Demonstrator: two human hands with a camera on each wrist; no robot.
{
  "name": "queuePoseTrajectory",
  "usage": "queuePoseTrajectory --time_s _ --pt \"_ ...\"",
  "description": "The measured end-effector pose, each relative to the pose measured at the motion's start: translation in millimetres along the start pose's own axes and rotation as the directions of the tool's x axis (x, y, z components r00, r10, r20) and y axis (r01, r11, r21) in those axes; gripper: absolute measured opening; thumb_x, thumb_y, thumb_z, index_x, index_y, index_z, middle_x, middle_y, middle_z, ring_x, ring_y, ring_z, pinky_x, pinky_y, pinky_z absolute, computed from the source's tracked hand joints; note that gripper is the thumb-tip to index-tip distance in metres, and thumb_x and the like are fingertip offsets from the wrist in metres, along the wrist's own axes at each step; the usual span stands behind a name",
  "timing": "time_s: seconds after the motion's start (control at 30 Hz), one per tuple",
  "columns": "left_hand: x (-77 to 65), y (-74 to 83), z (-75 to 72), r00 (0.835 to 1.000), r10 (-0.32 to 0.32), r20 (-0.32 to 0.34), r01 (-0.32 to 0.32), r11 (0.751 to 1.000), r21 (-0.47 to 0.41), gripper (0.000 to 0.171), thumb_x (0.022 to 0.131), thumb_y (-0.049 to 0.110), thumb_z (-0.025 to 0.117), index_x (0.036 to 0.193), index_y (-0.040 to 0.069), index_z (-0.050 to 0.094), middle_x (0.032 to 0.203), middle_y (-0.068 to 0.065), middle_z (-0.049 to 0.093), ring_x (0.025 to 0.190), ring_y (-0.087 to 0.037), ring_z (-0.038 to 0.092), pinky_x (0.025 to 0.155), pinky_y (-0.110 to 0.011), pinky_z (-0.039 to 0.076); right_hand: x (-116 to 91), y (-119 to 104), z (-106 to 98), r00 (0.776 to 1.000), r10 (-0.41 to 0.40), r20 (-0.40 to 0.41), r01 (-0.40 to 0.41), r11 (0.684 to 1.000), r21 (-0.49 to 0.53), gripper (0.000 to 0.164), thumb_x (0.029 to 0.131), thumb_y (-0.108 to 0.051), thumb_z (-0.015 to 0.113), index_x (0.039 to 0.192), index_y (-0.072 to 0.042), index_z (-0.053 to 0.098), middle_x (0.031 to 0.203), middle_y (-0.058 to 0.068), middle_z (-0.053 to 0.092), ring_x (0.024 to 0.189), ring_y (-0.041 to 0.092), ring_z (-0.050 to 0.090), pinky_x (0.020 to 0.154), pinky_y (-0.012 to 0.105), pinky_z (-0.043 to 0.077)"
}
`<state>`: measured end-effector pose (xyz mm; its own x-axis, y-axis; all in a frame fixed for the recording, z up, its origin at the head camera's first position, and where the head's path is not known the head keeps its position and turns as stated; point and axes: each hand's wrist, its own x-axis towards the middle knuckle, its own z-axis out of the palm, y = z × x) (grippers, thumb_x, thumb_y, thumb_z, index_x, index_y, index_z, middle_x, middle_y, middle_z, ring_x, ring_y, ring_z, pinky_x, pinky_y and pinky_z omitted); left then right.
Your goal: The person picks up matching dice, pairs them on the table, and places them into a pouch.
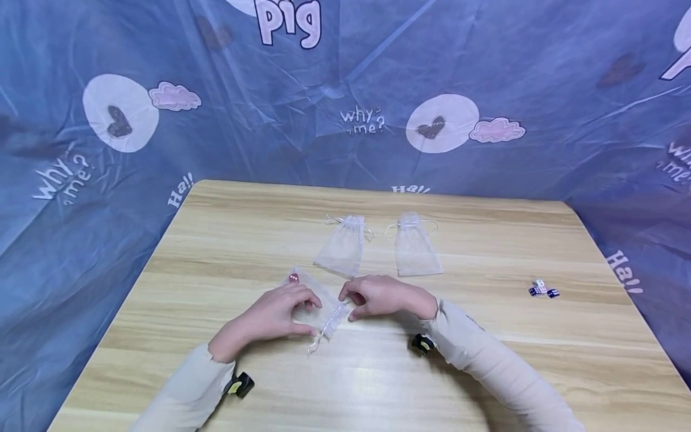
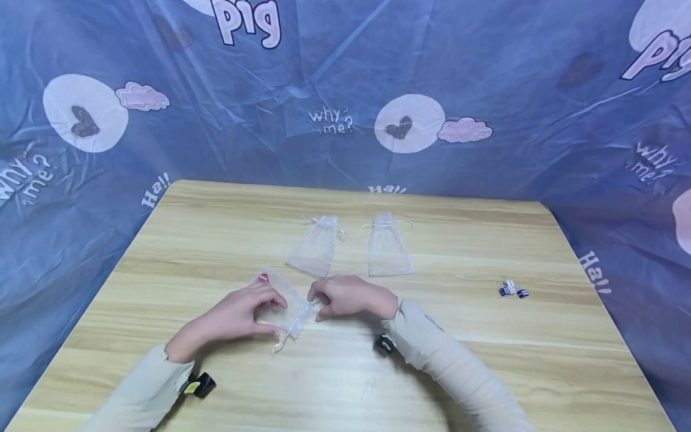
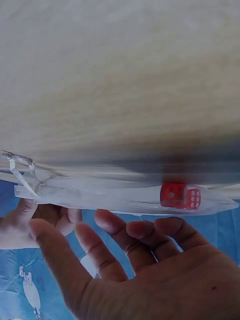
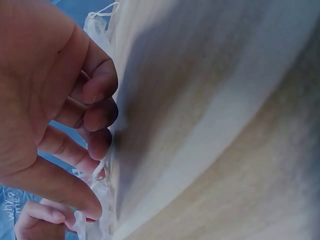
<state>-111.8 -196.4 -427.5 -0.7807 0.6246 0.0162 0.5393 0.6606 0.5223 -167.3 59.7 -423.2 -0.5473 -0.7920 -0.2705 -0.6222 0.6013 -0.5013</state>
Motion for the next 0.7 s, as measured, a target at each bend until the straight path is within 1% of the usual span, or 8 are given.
queuePoseTrajectory --time_s 0.2,0.33,0.53,0.7 --pt "4.1 0.2 1.2 1.000 0.012 0.012 -0.012 0.999 0.033 0.041 0.072 0.039 0.081 0.106 0.023 0.065 0.089 0.014 0.059 0.090 -0.004 0.054 0.090 -0.034 0.047 3.6 -2.0 1.5 1.000 0.025 0.006 -0.024 0.999 -0.029 0.029 0.083 -0.035 0.073 0.107 -0.021 0.062 0.074 -0.012 0.049 0.066 0.003 0.043 0.061 0.020 0.038" --pt "6.3 2.0 0.9 1.000 0.015 0.022 -0.016 0.999 0.041 0.041 0.072 0.039 0.081 0.106 0.023 0.065 0.087 0.014 0.057 0.090 -0.004 0.052 0.086 -0.032 0.046 6.0 -3.5 2.9 1.000 0.023 0.002 -0.023 0.999 -0.049 0.024 0.084 -0.035 0.072 0.101 -0.022 0.062 0.071 -0.014 0.046 0.064 0.002 0.042 0.058 0.020 0.037" --pt "6.4 2.9 0.9 1.000 0.019 0.023 -0.020 0.999 0.041 0.040 0.072 0.036 0.082 0.105 0.023 0.065 0.087 0.014 0.057 0.089 -0.004 0.052 0.083 -0.030 0.045 6.6 -4.3 4.5 1.000 -0.011 -0.009 0.010 0.999 -0.050 0.017 0.086 -0.031 0.071 0.096 -0.021 0.062 0.068 -0.013 0.045 0.062 0.001 0.041 0.057 0.019 0.036" --pt "5.2 2.1 2.0 1.000 0.021 0.023 -0.021 0.999 0.040 0.039 0.072 0.034 0.082 0.105 0.023 0.065 0.087 0.014 0.057 0.089 -0.004 0.052 0.084 -0.031 0.046 7.1 -3.9 6.3 0.998 -0.051 -0.020 0.051 0.998 -0.028 0.008 0.089 -0.026 0.067 0.091 -0.021 0.062 0.068 -0.013 0.045 0.062 0.001 0.041 0.057 0.018 0.036"
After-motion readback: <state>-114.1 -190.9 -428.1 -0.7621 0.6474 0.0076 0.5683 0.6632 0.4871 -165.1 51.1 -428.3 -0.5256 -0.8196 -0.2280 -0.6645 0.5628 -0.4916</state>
